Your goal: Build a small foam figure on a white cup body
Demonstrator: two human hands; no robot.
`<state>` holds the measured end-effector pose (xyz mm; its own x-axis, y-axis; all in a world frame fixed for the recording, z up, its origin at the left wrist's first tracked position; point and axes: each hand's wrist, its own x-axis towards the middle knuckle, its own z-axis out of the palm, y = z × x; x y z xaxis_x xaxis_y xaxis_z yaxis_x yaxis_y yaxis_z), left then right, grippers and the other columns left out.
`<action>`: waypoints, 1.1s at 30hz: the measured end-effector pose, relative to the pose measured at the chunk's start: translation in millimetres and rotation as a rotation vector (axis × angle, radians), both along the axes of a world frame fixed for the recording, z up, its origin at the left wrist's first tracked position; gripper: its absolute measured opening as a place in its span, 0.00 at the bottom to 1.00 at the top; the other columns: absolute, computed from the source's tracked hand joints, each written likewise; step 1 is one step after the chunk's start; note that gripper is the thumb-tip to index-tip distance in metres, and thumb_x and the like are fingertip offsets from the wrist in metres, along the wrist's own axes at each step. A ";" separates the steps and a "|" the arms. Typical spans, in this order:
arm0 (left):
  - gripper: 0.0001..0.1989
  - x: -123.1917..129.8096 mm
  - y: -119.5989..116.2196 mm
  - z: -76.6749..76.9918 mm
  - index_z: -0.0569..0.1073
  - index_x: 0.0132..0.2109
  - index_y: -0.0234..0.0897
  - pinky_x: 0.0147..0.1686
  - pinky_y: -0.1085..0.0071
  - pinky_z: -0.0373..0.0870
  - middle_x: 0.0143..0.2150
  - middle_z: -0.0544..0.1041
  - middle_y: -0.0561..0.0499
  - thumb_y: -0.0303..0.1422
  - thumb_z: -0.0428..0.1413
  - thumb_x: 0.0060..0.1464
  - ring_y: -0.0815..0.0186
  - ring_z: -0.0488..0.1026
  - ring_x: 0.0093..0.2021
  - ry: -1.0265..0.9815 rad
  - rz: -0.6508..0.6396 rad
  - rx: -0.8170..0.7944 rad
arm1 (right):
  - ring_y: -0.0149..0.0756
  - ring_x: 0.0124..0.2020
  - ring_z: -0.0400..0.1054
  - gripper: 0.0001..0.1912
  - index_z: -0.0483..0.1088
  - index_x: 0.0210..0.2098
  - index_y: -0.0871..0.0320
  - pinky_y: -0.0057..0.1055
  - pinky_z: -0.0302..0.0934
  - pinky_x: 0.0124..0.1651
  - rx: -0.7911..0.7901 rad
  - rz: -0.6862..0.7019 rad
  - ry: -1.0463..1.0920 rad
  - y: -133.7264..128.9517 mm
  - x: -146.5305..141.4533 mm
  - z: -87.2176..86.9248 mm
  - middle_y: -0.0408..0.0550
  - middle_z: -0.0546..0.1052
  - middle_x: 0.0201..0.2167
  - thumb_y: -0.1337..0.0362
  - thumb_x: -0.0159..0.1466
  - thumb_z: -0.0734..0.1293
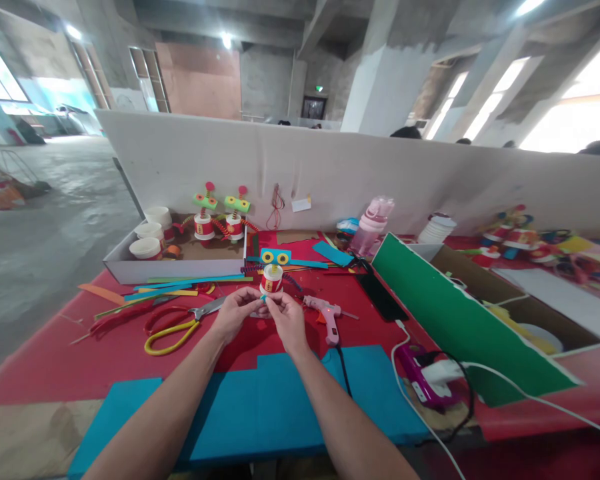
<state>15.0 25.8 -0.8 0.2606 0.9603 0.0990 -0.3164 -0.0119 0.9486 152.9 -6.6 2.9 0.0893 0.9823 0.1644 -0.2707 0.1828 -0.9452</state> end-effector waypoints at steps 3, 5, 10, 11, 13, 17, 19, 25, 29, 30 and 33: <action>0.13 -0.4 0.1 -0.2 0.76 0.35 0.33 0.31 0.76 0.67 0.29 0.77 0.52 0.34 0.68 0.44 0.71 0.72 0.29 -0.008 0.000 -0.003 | 0.38 0.25 0.74 0.13 0.71 0.34 0.55 0.36 0.72 0.34 -0.002 0.016 0.011 0.0 -1.4 -0.6 0.42 0.76 0.23 0.53 0.57 0.71; 0.12 -0.1 -0.3 0.2 0.76 0.34 0.33 0.30 0.76 0.67 0.29 0.76 0.52 0.35 0.68 0.44 0.71 0.71 0.28 -0.009 0.008 -0.001 | 0.38 0.26 0.74 0.13 0.71 0.34 0.55 0.36 0.72 0.35 0.002 0.031 0.005 -0.2 -0.8 0.4 0.42 0.77 0.24 0.53 0.57 0.71; 0.13 0.0 -1.7 2.0 0.75 0.33 0.33 0.32 0.74 0.68 0.29 0.76 0.51 0.35 0.68 0.44 0.70 0.72 0.29 0.019 0.031 0.018 | 0.37 0.27 0.75 0.13 0.70 0.35 0.55 0.35 0.73 0.35 0.018 0.054 -0.010 -2.1 2.2 5.4 0.43 0.78 0.28 0.53 0.56 0.71; 0.13 -0.2 -1.8 2.2 0.75 0.34 0.33 0.32 0.74 0.68 0.29 0.76 0.51 0.35 0.67 0.44 0.70 0.72 0.29 0.022 0.030 0.023 | 0.37 0.27 0.75 0.13 0.70 0.35 0.55 0.35 0.73 0.36 0.017 0.058 -0.014 -2.5 2.6 6.2 0.43 0.78 0.28 0.53 0.56 0.71; 0.13 -0.7 -1.8 2.4 0.75 0.34 0.33 0.32 0.74 0.68 0.29 0.76 0.51 0.35 0.67 0.44 0.70 0.72 0.29 0.018 0.022 0.029 | 0.37 0.27 0.75 0.13 0.70 0.35 0.55 0.36 0.73 0.36 0.019 0.065 -0.015 -2.9 2.8 6.7 0.43 0.78 0.28 0.54 0.56 0.71; 0.12 -1.1 -2.2 3.3 0.75 0.34 0.33 0.30 0.75 0.67 0.28 0.76 0.52 0.35 0.67 0.45 0.70 0.71 0.28 0.017 0.016 0.029 | 0.36 0.27 0.75 0.13 0.70 0.35 0.56 0.36 0.73 0.38 0.018 0.076 -0.009 -2.0 2.3 4.6 0.43 0.78 0.27 0.54 0.56 0.71; 0.13 -0.7 -2.7 4.1 0.75 0.33 0.33 0.30 0.75 0.67 0.28 0.76 0.52 0.36 0.67 0.44 0.70 0.71 0.28 0.019 0.018 0.027 | 0.36 0.27 0.75 0.14 0.70 0.35 0.55 0.36 0.73 0.38 0.012 0.073 -0.007 -1.4 2.2 3.6 0.42 0.78 0.27 0.54 0.56 0.71; 0.12 0.9 -3.3 4.7 0.75 0.34 0.34 0.29 0.76 0.66 0.28 0.76 0.53 0.35 0.67 0.44 0.72 0.70 0.27 0.011 0.017 0.019 | 0.36 0.25 0.74 0.13 0.69 0.33 0.55 0.35 0.72 0.37 0.016 0.067 -0.034 -2.1 3.3 5.0 0.42 0.77 0.25 0.54 0.57 0.71; 0.12 2.3 -3.8 3.4 0.74 0.32 0.34 0.28 0.75 0.66 0.27 0.75 0.53 0.35 0.68 0.43 0.71 0.70 0.26 -0.024 0.023 -0.001 | 0.36 0.25 0.74 0.12 0.69 0.32 0.55 0.34 0.71 0.35 0.012 0.059 -0.027 -2.2 2.8 4.2 0.42 0.77 0.24 0.54 0.57 0.71; 0.13 2.7 -4.0 3.2 0.74 0.32 0.33 0.28 0.75 0.66 0.26 0.75 0.53 0.35 0.68 0.43 0.71 0.70 0.25 -0.037 0.019 -0.007 | 0.36 0.25 0.74 0.12 0.69 0.31 0.55 0.34 0.71 0.35 0.010 0.056 -0.020 -2.0 2.6 3.7 0.42 0.77 0.24 0.55 0.57 0.71; 0.13 3.7 -4.6 3.0 0.73 0.31 0.33 0.27 0.74 0.67 0.25 0.75 0.53 0.35 0.68 0.43 0.71 0.70 0.24 -0.064 0.007 -0.020 | 0.35 0.24 0.73 0.11 0.69 0.31 0.55 0.34 0.71 0.34 0.006 0.055 -0.001 -1.4 2.0 2.5 0.41 0.77 0.23 0.55 0.56 0.71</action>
